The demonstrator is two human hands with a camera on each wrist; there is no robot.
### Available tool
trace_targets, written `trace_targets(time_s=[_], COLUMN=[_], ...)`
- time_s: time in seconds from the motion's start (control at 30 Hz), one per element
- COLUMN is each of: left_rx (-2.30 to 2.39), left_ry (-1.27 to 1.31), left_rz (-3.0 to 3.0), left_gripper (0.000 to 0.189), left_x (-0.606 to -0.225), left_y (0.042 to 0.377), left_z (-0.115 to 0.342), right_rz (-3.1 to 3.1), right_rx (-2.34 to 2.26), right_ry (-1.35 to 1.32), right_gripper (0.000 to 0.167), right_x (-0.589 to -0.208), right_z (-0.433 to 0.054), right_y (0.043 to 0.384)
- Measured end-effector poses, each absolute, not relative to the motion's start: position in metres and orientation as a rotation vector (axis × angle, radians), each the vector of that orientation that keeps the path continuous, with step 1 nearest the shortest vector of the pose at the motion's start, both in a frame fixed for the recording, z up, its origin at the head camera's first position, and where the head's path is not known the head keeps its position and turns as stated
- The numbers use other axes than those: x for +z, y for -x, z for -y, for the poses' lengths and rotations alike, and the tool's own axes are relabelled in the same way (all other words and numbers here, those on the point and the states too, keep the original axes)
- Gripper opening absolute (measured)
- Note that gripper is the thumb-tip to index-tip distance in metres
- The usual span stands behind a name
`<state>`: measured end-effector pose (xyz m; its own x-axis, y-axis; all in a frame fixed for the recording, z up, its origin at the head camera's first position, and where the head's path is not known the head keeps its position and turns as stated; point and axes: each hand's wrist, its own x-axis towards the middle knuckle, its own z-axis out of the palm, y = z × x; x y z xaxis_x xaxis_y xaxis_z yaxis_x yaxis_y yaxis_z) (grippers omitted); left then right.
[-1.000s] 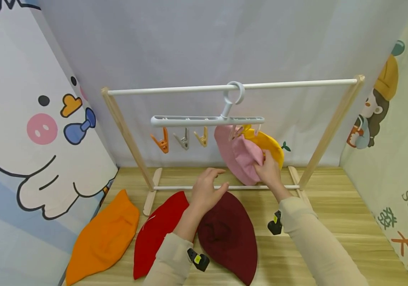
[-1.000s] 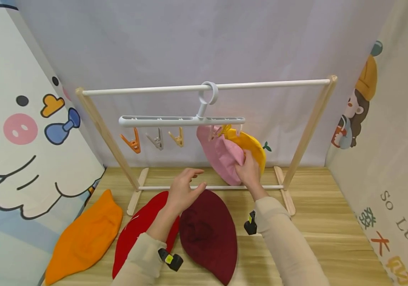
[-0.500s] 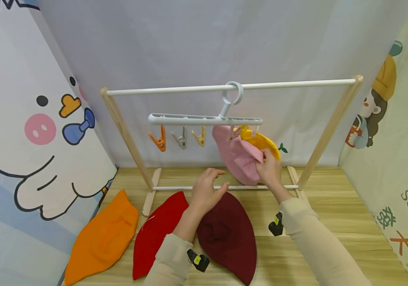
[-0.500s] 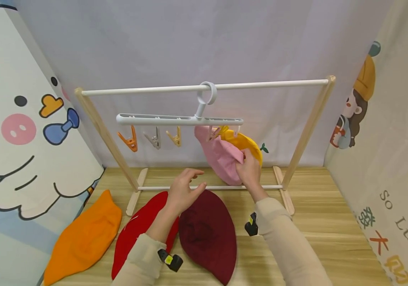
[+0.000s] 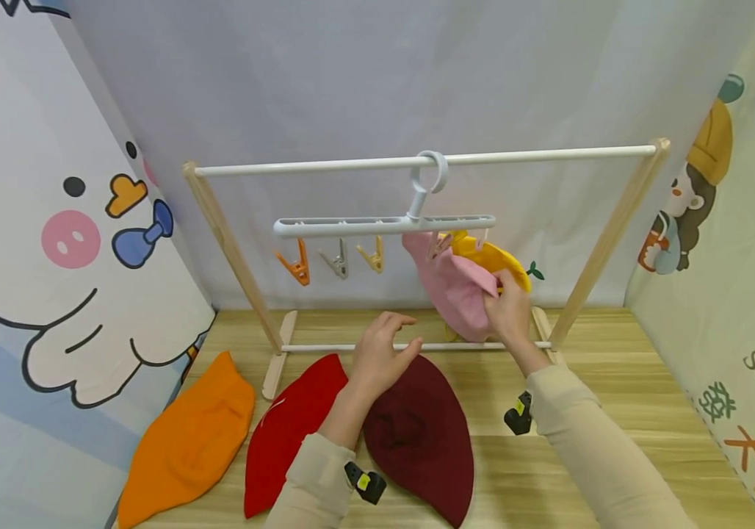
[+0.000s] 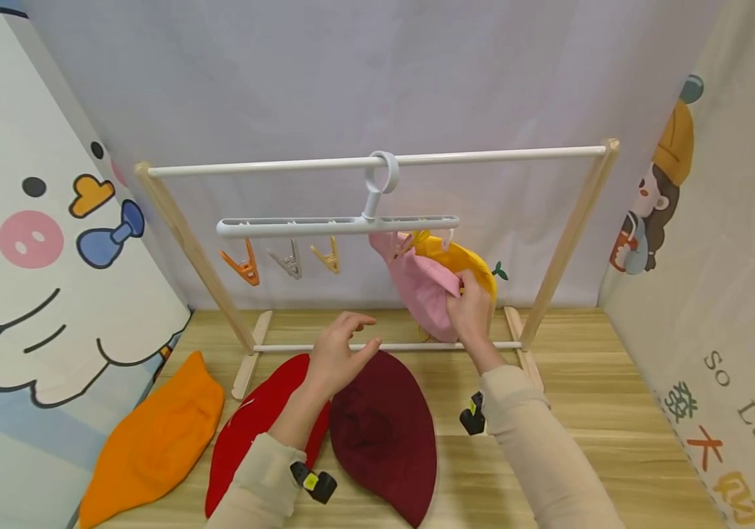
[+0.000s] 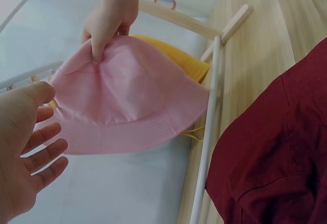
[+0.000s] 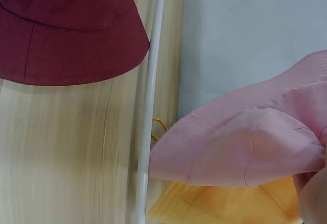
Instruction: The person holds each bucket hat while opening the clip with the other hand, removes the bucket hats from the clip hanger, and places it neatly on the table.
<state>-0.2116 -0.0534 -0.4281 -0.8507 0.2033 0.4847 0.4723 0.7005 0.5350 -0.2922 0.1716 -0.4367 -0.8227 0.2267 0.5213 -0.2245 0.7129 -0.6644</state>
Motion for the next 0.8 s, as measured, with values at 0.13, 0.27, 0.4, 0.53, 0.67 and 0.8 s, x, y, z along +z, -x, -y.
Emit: trace_targets(time_s=[0.13,0.27,0.4,0.53,0.67,0.8], left_rx=[-0.949,-0.950,-0.943,-0.937,-0.944,-0.947], left_ry=[0.529,0.532,0.535,0.538,0.537,0.534], left_rz=[2.511,2.502,2.490,2.473,2.476,2.486], left_gripper=[0.030,0.029,0.028,0.029,0.029,0.029], left_x=[-0.429,-0.430,-0.431,-0.431,-0.431,-0.431], left_y=[0.212,0.213,0.214,0.214,0.215,0.216], left_z=[0.053,0.052,0.051,0.050,0.049,0.047], right_rz=[2.304,2.258,2.211,2.182,2.194,2.231], right_rx=[0.980,0.972,0.971,0.960,0.965,0.955], right_ry=[-0.030,-0.069,-0.066,-0.061,-0.071,-0.082], right_gripper=[0.013,0.011,0.009,0.009,0.010,0.010], right_x=[-0.436,-0.436,-0.436,-0.432,-0.428,-0.428], right_z=[-0.174,-0.175,-0.177,-0.179,-0.181,-0.183], right_y=[0.292,0.291,0.291,0.291,0.288,0.282])
